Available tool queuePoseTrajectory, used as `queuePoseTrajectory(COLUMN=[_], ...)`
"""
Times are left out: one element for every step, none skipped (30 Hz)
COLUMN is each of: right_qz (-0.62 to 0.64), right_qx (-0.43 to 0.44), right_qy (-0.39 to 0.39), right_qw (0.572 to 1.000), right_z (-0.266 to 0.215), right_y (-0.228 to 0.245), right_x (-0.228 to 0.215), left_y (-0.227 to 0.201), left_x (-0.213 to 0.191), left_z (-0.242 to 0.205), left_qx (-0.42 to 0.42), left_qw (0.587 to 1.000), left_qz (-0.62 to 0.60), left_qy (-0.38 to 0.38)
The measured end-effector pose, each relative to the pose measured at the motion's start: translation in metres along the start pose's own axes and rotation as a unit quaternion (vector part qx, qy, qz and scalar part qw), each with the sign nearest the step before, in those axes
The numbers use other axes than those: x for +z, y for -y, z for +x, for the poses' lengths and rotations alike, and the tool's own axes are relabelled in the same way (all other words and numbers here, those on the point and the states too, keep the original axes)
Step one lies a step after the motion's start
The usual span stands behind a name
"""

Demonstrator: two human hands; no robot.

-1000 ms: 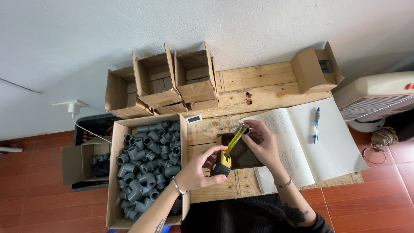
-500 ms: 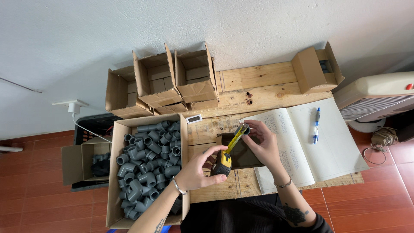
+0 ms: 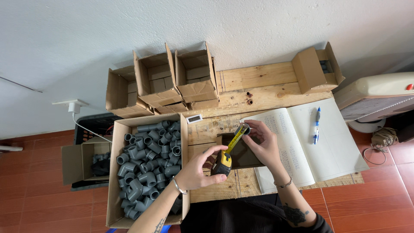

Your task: The person repeatedly picks gray plastic pipe fittings from a large box, measures them with a tape measure, and records the measurements in a notebook. The person also places some fittings into a smaller box and moves a cardboard box on the table.

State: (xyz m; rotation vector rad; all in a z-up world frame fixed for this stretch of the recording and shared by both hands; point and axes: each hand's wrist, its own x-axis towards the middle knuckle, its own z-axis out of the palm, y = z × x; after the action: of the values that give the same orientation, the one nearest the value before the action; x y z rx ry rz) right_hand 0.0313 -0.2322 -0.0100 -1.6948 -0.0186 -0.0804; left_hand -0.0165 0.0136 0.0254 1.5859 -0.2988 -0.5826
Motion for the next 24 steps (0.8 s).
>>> queuePoseTrajectory(right_qz=[0.000,0.002,0.004,0.004,0.005,0.006,0.006,0.007,0.008,0.008,0.016,0.024,0.024,0.038,0.051,0.051,0.055,0.060,0.060,0.057,0.054,0.054,0.054,0.054], right_qx=[0.000,0.001,0.001,0.001,0.004,0.006,0.006,0.015,0.023,0.023,0.036,0.050,0.050,0.061,0.072,0.072,0.076,0.080,0.080,0.082,0.084,0.083,0.084,0.085], right_qy=[0.000,0.000,0.000,0.000,0.001,0.001,0.001,0.008,0.015,0.015,0.016,0.016,0.016,0.020,0.023,0.023,0.024,0.025,0.025,0.027,0.029,0.029,0.029,0.028], right_qw=[1.000,1.000,1.000,1.000,1.000,1.000,1.000,1.000,1.000,1.000,0.999,0.998,0.998,0.997,0.996,0.996,0.995,0.995,0.995,0.995,0.995,0.995,0.995,0.994], right_z=[0.000,0.000,0.000,0.000,0.000,0.000,0.000,0.000,0.001,0.001,0.002,0.002,0.002,0.002,0.002,0.003,0.003,0.003,0.003,0.003,0.003,0.004,0.003,0.003], right_y=[0.000,0.000,0.000,0.001,0.002,0.003,0.003,0.003,0.003,-0.001,-0.004,-0.008,-0.006,-0.005,-0.003,-0.004,-0.006,-0.007,-0.005,-0.003,-0.001,-0.001,0.000,0.001], right_x=[0.000,0.000,0.000,0.000,0.000,0.000,0.000,-0.001,-0.001,-0.001,-0.002,-0.002,-0.002,-0.003,-0.003,-0.003,-0.003,-0.003,-0.003,-0.003,-0.003,-0.003,-0.003,-0.002], left_y=[0.000,0.000,0.000,0.000,0.001,0.001,0.000,-0.001,-0.002,-0.002,-0.002,-0.002,-0.001,0.000,0.002,0.002,0.002,0.002,0.002,0.001,0.001,0.001,0.000,0.000], left_x=[0.000,0.000,0.000,0.000,0.000,0.000,0.001,0.001,0.001,0.001,0.000,0.000,0.000,0.000,0.001,0.001,0.001,0.001,0.001,0.001,0.001,0.001,0.001,0.001], left_z=[0.000,0.000,0.000,0.000,0.000,0.000,0.000,0.000,0.000,0.000,0.000,0.000,0.000,0.000,0.000,0.000,0.000,0.000,-0.001,-0.001,-0.001,-0.001,-0.001,-0.001], left_qx=[0.000,0.001,0.001,0.001,0.003,0.005,0.005,0.006,0.007,0.007,0.010,0.012,0.012,0.015,0.017,0.017,0.016,0.015,0.015,0.013,0.011,0.011,0.012,0.013], left_qw=[1.000,1.000,1.000,1.000,1.000,1.000,1.000,1.000,1.000,1.000,1.000,1.000,1.000,1.000,1.000,1.000,1.000,1.000,1.000,1.000,1.000,1.000,1.000,1.000], left_qz=[0.000,0.000,0.001,0.001,0.001,0.001,0.001,-0.002,-0.004,-0.004,-0.005,-0.006,-0.005,-0.002,0.001,0.001,0.003,0.004,0.004,0.001,-0.002,-0.002,0.001,0.003], left_qy=[0.000,0.000,0.000,0.000,-0.001,-0.002,-0.002,-0.003,-0.004,-0.004,-0.003,-0.003,-0.003,-0.003,-0.003,-0.003,-0.002,-0.002,-0.002,-0.001,-0.001,-0.001,-0.002,-0.002])
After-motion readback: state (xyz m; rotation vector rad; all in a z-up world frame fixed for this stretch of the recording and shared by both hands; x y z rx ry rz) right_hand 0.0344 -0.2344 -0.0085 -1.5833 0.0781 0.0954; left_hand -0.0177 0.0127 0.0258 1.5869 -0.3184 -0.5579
